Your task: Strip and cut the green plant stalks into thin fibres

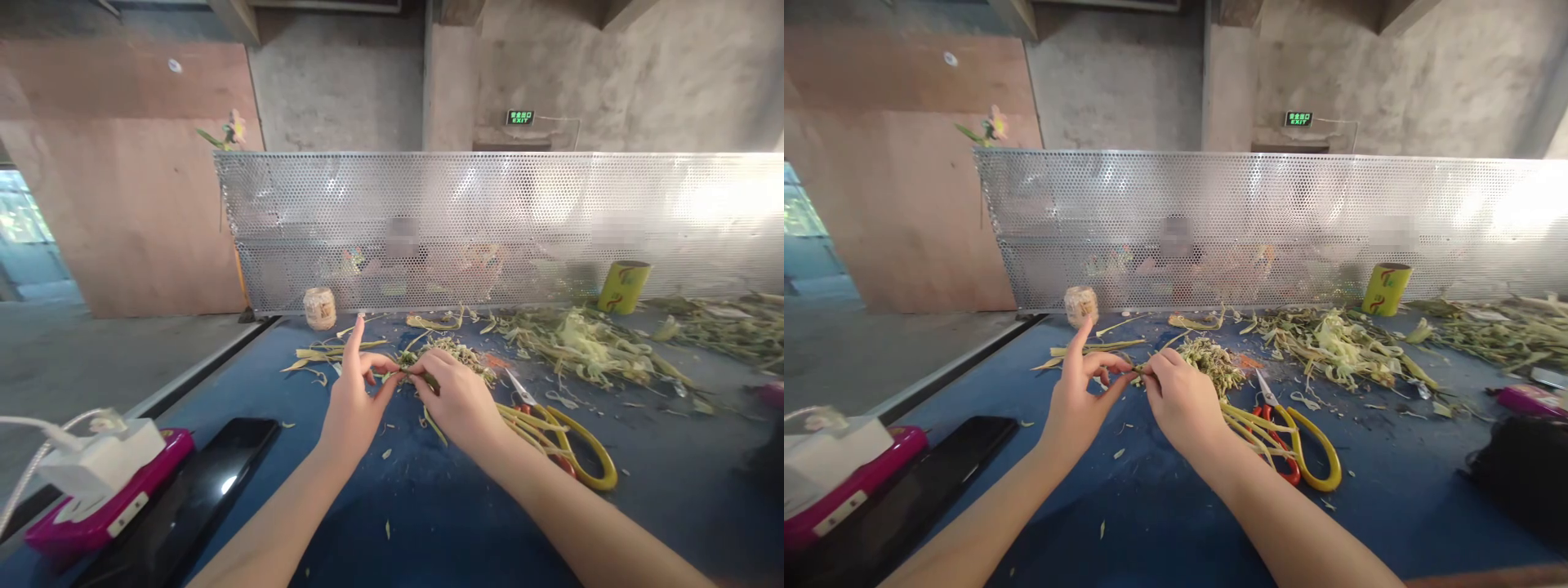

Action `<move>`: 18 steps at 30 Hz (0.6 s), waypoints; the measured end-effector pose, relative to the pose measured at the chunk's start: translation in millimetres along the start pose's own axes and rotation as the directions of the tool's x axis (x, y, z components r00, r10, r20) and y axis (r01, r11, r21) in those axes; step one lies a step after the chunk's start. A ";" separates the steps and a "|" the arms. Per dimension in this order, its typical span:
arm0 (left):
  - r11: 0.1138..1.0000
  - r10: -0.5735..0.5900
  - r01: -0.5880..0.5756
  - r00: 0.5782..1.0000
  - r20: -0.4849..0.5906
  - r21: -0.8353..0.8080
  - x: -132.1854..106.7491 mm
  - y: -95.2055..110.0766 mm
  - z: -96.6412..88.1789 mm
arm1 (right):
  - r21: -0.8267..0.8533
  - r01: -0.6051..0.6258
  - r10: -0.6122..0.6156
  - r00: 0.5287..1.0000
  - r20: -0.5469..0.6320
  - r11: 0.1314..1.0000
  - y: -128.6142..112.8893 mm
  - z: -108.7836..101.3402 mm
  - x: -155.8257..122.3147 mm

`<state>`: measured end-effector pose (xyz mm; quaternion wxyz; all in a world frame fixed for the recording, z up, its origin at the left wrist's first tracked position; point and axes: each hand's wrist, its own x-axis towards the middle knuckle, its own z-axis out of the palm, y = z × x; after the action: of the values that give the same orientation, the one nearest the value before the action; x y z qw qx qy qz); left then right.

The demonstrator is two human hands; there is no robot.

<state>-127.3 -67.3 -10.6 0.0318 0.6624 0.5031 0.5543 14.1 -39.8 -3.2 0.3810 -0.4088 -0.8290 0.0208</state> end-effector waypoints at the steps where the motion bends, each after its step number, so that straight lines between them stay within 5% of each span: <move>1: 1.000 -0.002 0.002 1.000 0.002 -0.018 0.0 0.1 -0.1 | 0.010 0.000 0.000 1.000 -0.005 1.000 0.1 -0.2 0.0; 18: 0.999 0.036 -0.036 0.997 0.070 0.006 2.4 -6.4 0.0 | 0.020 0.006 -0.006 1.000 -0.019 1.000 -0.7 -1.8 -1.3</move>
<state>-131.7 -62.5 -12.8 0.0368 0.6903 0.4917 0.5295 15.3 -41.6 -2.4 0.3931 -0.4026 -0.8263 0.0241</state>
